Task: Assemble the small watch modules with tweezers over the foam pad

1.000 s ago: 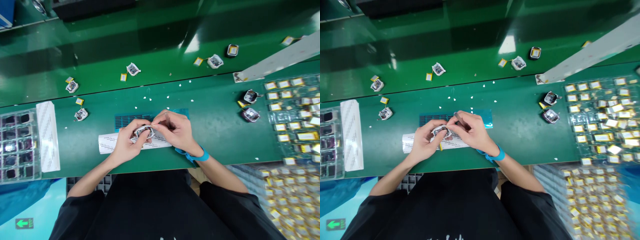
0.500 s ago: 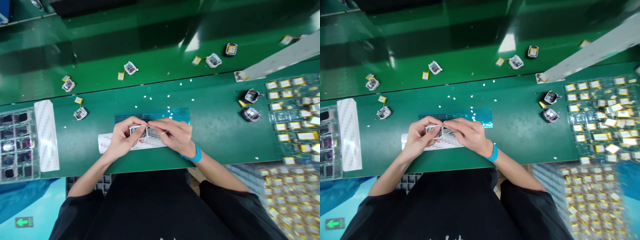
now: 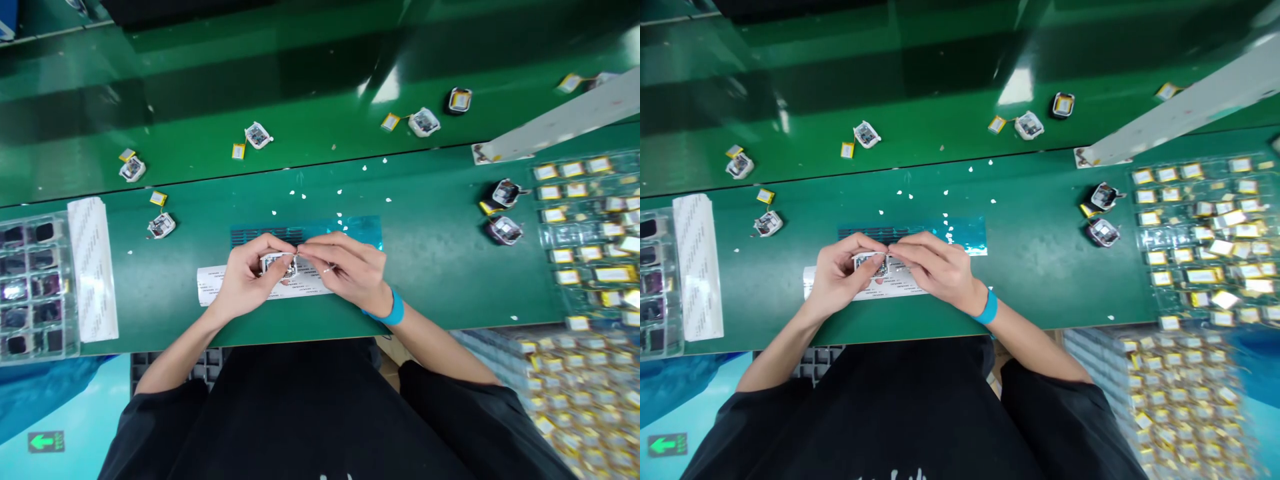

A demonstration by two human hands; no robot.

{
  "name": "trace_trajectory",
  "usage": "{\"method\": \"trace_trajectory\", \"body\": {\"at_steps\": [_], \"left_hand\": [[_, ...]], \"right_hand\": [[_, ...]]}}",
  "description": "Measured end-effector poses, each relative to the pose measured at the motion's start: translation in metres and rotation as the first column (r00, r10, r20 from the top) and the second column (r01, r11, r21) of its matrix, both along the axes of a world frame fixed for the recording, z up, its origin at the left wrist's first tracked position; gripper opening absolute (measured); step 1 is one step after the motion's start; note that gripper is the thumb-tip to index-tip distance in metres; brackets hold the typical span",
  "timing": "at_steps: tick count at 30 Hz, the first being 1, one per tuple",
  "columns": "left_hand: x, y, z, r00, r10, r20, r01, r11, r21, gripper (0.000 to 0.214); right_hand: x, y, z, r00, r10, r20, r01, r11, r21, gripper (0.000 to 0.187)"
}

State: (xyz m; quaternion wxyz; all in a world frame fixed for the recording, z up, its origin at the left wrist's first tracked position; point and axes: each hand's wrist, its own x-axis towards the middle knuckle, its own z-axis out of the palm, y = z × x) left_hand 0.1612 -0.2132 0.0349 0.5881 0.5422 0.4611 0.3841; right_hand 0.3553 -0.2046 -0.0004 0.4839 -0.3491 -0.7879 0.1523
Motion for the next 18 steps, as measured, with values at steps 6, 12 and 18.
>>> {"method": "trace_trajectory", "body": {"at_steps": [6,12,18], "left_hand": [[-0.001,-0.002,-0.005,0.998,0.016,-0.055,-0.014,0.999,0.041,0.010],[0.002,-0.004,-0.009,0.992,0.018,-0.127,-0.014,0.999,0.039,0.015],[0.004,-0.002,-0.010,0.998,0.051,-0.034,-0.053,0.996,-0.066,0.018]], "right_hand": [[0.000,-0.002,-0.001,0.992,-0.045,0.115,0.035,0.996,0.085,0.029],[0.000,0.001,0.004,0.991,-0.075,0.113,0.069,0.996,0.056,0.019],[0.003,0.008,0.008,0.987,-0.160,0.005,0.160,0.980,-0.115,0.022]]}}
